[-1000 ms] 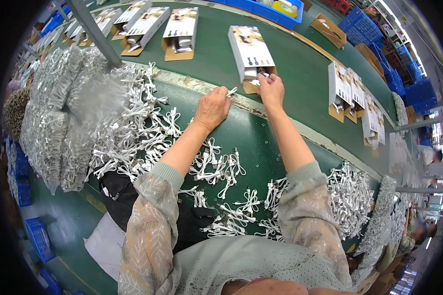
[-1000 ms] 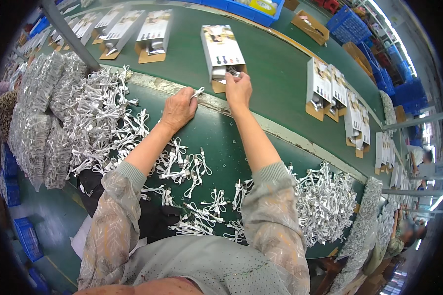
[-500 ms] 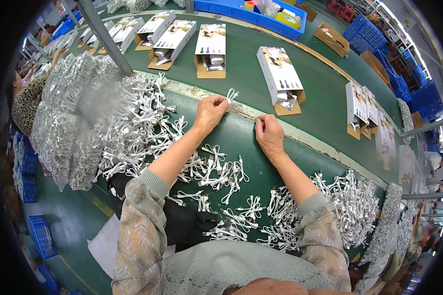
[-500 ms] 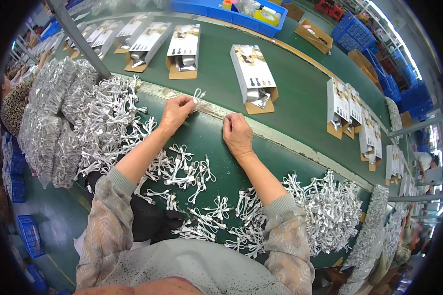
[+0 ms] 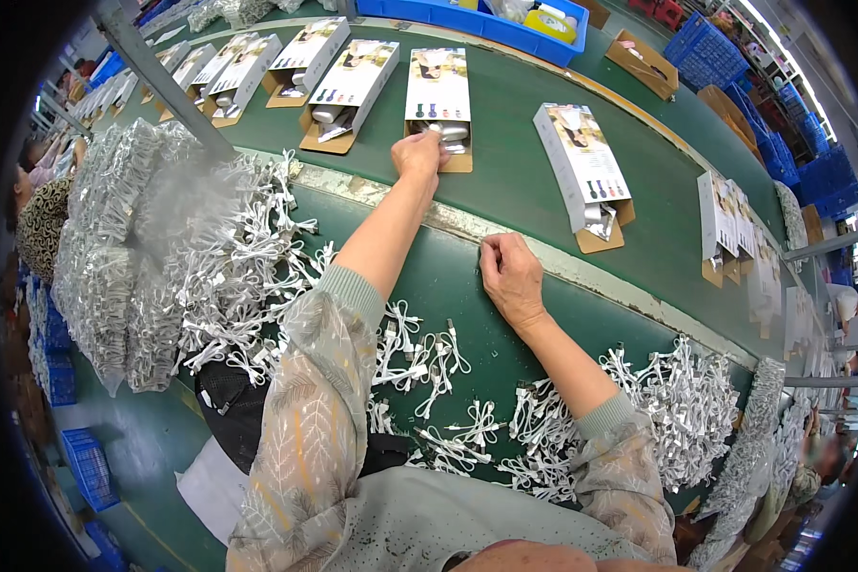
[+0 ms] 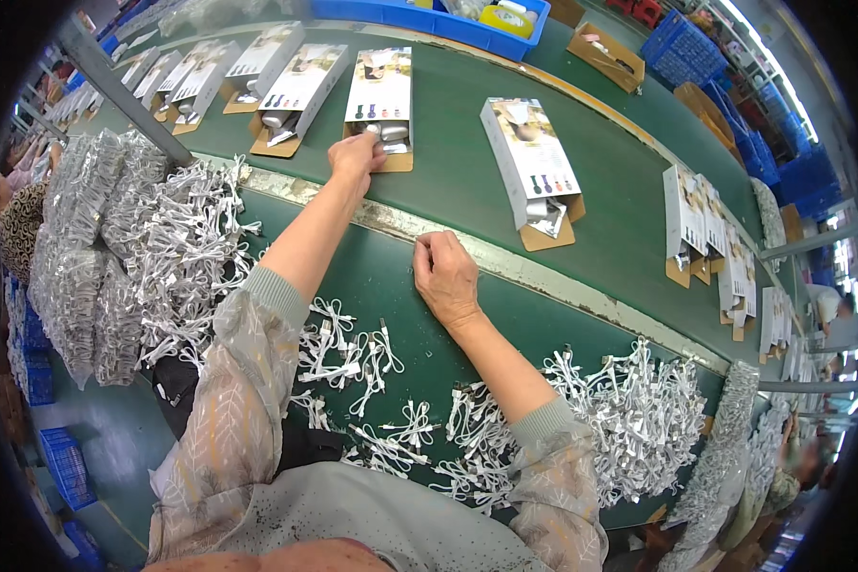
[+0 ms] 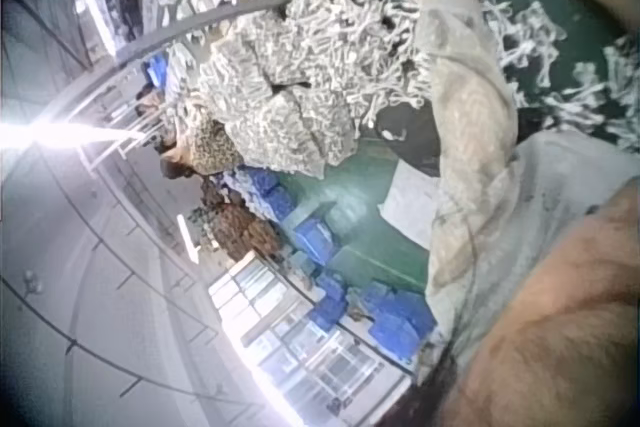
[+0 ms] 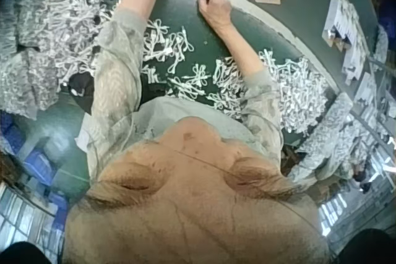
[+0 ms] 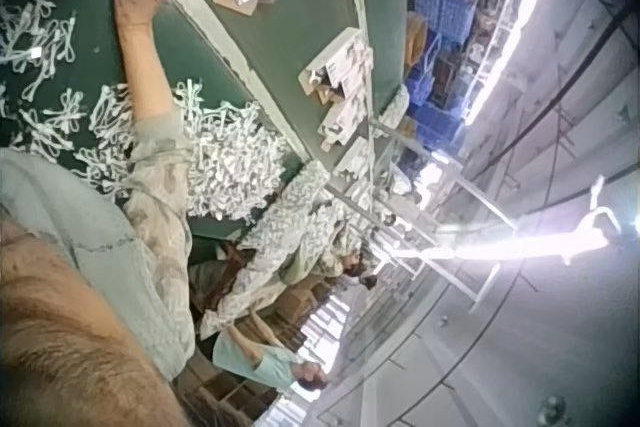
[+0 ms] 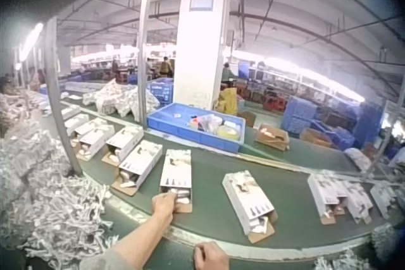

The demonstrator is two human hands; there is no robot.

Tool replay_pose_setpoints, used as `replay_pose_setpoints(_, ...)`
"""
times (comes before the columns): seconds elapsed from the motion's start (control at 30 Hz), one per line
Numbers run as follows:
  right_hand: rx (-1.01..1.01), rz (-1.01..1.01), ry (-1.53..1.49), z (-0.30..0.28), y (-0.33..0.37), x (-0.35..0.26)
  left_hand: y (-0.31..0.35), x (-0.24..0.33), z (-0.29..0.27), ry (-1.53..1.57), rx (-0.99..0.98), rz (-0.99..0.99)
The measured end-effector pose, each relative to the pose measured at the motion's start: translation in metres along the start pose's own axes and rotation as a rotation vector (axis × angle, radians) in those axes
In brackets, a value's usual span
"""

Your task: The person picks up a white cable from a pile, folds it by hand, and places it into a cardboard box on a conveyor belt. This process is repeated for several cables and boxes.

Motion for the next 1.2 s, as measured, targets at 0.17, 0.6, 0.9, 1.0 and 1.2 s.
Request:
replay_pose_setpoints(0.17, -0.158, 0.162, -0.121, 0.001, -0.001, 0.005, 0.038, 0.035, 0.005, -0.461, -0.326, 0.404)
replay_pose_setpoints(0.6, -0.665, -0.235, -0.116, -0.025, 0.057, -0.062, 0.198, 0.032, -0.117, -1.321, -1.119, 1.043)
replay_pose_setpoints(0.9, -0.631, 1.338, -0.996, 0.000, 0.071, 0.010, 0.157, 0.047, -0.128, -1.032, -0.994, 0.305)
replay_pose_setpoints(1.0, -0.452, 1.404, -1.130, 0.032, 0.055, 0.019, 0.139, 0.046, -0.130, -0.974, -0.876, 0.251)
replay_pose_setpoints(1.2, 0.132, 1.585, -1.391, 0.099, 0.005, 0.061, 0.111, 0.053, -0.128, -0.786, -0.661, 0.204)
Point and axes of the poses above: each hand's wrist, its own y-axis away from the middle knuckle, its own z-axis out of the palm, x = y × z, the point moved 10 cm from there along -y, towards the middle knuckle, and after that the axes turned 9 degrees about x, right-handed, at the moved point
